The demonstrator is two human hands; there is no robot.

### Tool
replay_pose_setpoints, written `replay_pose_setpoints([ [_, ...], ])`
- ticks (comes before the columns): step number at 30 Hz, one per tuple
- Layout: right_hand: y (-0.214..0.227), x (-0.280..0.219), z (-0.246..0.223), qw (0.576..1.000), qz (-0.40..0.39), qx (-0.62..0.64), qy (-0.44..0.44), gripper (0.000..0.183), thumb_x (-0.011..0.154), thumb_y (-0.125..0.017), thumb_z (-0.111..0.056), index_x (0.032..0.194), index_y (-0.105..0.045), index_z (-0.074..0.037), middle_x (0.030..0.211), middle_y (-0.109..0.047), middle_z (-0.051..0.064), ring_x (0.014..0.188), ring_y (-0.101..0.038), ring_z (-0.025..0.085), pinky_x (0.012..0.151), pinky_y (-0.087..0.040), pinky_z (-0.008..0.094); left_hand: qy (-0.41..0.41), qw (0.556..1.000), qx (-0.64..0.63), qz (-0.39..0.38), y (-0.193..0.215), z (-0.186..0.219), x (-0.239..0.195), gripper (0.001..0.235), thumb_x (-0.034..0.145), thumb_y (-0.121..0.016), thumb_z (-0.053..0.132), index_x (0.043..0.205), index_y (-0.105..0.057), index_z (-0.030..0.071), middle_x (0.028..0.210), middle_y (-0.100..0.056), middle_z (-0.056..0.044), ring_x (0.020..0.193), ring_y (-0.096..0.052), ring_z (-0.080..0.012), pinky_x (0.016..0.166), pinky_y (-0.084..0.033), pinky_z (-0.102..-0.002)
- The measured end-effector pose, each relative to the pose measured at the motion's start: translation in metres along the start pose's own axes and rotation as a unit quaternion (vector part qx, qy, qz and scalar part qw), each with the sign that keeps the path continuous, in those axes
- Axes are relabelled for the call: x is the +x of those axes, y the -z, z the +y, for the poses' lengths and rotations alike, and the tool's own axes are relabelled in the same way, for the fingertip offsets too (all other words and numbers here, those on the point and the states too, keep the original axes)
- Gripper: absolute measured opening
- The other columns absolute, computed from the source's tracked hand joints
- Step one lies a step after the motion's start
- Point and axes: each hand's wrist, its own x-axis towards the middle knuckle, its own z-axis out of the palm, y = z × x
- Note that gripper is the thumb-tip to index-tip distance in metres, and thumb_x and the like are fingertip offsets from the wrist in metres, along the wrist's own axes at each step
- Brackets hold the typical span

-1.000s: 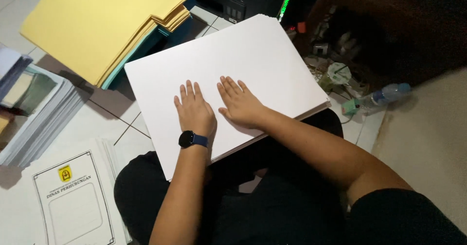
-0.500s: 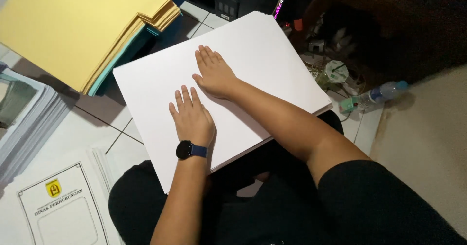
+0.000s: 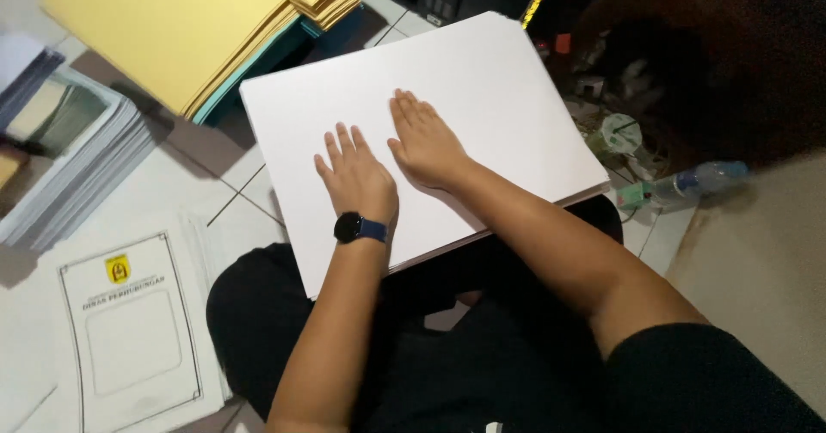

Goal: The person sits on the floor and repeatedly folds large white sheets of paper in half. They smooth the creases with their hands and place the folded sheets into a stack on the floor.

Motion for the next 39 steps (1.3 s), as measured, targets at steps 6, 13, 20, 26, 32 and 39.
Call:
replay_pose_setpoints([
  [6,-0.001,-0.005,-0.004,1.000,-0.009,-0.010,-0.002,0.074,0.106,-0.028,-0.040,0.160,-0.024,0.011,0.166,-0.021,0.034,0.156,-0.017,0.041,0.127,-0.008,0.049,0.017,1.000,-0.010,-0.022,0.006,0.000,-0.003,0.060,0.100,-0.037,0.009,0.159,-0.029,0.004,0.168,-0.022,-0.019,0.156,-0.015,-0.0352,0.123,-0.008,-0.057],
  [13,-0.005,0.085,0.014,0.999,-0.015,-0.007,-0.042,0.069,0.107,-0.027,-0.036,0.162,-0.010,0.002,0.170,-0.006,0.022,0.158,-0.006,0.033,0.127,-0.006,0.045,0.016,0.995,0.079,0.057,-0.032,-0.008,0.009,0.064,0.096,-0.042,0.023,0.158,-0.033,0.010,0.166,-0.029,-0.011,0.154,-0.022,-0.0311,0.122,-0.019,-0.055],
  [20,-0.001,0.090,0.018,0.999,0.019,-0.002,-0.044,0.067,0.107,-0.028,-0.033,0.162,-0.013,0.002,0.170,-0.010,0.021,0.158,-0.009,0.033,0.127,-0.008,0.046,0.015,0.996,0.063,0.056,-0.035,-0.009,0.011,0.065,0.096,-0.041,0.023,0.159,-0.031,0.011,0.167,-0.027,-0.010,0.155,-0.020,-0.0311,0.122,-0.017,-0.056],
  [26,0.011,-0.016,0.013,0.993,-0.024,-0.008,-0.114,0.081,0.105,-0.025,-0.054,0.162,-0.020,0.003,0.170,-0.013,0.025,0.158,-0.006,0.038,0.124,0.001,0.056,-0.028,0.998,-0.022,-0.054,0.016,-0.002,-0.006,0.057,0.105,-0.034,0.027,0.159,-0.032,0.009,0.167,-0.022,-0.021,0.157,-0.012,-0.0381,0.121,-0.004,-0.061],
  [32,0.025,-0.123,0.099,0.957,0.011,-0.063,-0.282,0.101,0.100,-0.029,-0.072,0.160,-0.024,0.009,0.166,-0.020,0.034,0.155,-0.014,0.048,0.120,-0.007,0.064,-0.241,0.964,-0.013,-0.112,0.009,0.012,-0.016,0.062,0.102,-0.034,0.052,0.158,-0.038,0.024,0.168,-0.027,-0.014,0.156,-0.017,-0.0370,0.122,-0.008,-0.063],
  [39,0.023,-0.142,0.118,0.940,0.050,-0.046,-0.333,0.095,0.101,-0.035,-0.062,0.159,-0.022,0.012,0.163,-0.025,0.035,0.154,-0.021,0.046,0.122,-0.016,0.056,-0.183,0.971,0.038,-0.149,-0.008,0.045,0.024,0.064,0.106,-0.017,0.039,0.164,-0.017,0.011,0.172,-0.013,-0.012,0.158,-0.010,-0.0321,0.126,-0.003,-0.058],
])
